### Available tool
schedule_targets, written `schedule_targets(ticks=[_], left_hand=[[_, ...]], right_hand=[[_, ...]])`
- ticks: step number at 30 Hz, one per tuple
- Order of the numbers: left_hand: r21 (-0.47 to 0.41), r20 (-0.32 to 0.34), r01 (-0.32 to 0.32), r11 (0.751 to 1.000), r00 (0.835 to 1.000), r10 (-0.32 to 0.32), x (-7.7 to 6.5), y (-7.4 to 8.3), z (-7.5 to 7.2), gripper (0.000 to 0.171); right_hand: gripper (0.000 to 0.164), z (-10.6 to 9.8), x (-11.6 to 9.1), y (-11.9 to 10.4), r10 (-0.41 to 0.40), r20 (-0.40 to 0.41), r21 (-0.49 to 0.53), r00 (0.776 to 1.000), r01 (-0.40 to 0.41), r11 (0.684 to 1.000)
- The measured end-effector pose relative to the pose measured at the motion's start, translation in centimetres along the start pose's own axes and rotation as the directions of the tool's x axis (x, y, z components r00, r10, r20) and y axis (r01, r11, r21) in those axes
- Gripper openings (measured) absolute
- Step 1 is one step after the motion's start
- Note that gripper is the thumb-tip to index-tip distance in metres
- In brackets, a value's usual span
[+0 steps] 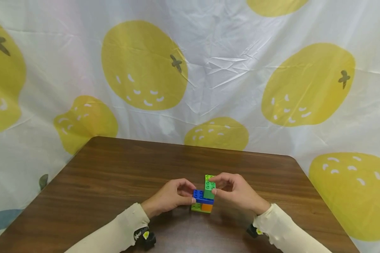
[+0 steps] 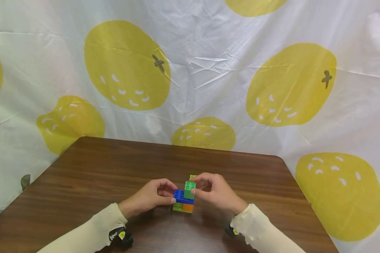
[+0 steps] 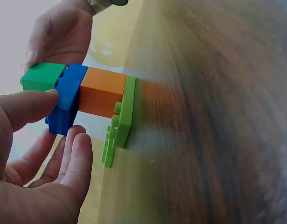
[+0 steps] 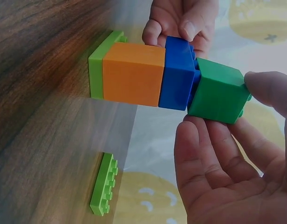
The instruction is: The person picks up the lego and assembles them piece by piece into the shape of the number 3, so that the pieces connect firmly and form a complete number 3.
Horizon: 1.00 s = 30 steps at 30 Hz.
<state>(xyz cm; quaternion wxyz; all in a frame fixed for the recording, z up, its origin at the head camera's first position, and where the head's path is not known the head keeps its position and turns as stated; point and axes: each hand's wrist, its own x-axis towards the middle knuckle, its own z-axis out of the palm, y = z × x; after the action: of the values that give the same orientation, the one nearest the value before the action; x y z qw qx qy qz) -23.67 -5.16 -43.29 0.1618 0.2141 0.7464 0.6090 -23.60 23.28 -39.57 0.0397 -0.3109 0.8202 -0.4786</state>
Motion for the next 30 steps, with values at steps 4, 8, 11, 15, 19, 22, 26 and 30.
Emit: schedule_targets(ticks=[4,8,11,15,19,22,26,30], left_hand=[[0.004,-0.005,-0.008,1.000,1.000,0.008,0.01,-0.09,0.03,0.036],[0.008,-0.007,-0.012,1.000,1.000,0.012,0.05,-0.22,0.05,0.036],[0.005,-0.003,-0.005,1.000,1.000,0.005,0.14,-0.37,0.09,0.036],[0.005,-0.002,0.005,1.000,1.000,-0.005,0.26,-0.56,0.09,0.035],[0.001,0.000,0.006,1.000,1.000,-0.006,0.33,-0.61,0.13,0.034],[-0.007,0.001,0.008,1.000,1.000,-0.008,0.34,-0.60,0.21,0.034],[-0.007,0.004,0.004,1.000,1.000,-0.004,0.34,-0.49,0.22,0.035],[-0.005,0.005,0.007,1.000,1.000,-0.007,0.34,-0.28,0.19,0.035]], right_hand=[[0.030,-0.04,-0.04,-0.04,0.001,0.003,-0.006,1.000,-0.001,1.000],[0.030,-0.06,-0.12,-0.04,0.005,0.012,-0.011,1.000,-0.005,1.000],[0.030,-0.06,-0.24,0.01,0.003,0.018,-0.009,1.000,-0.002,1.000],[0.029,-0.05,-0.37,0.10,0.001,0.018,-0.007,1.000,-0.001,1.000],[0.028,0.09,-0.35,0.31,0.006,0.014,0.022,1.000,-0.006,1.000],[0.026,0.26,-0.26,0.50,0.007,0.013,0.053,1.000,-0.008,0.999],[0.024,0.43,-0.13,0.71,-0.001,0.003,0.061,1.000,0.001,0.998],[0.022,0.60,0.01,0.92,-0.021,-0.010,0.059,1.000,0.021,0.998]])
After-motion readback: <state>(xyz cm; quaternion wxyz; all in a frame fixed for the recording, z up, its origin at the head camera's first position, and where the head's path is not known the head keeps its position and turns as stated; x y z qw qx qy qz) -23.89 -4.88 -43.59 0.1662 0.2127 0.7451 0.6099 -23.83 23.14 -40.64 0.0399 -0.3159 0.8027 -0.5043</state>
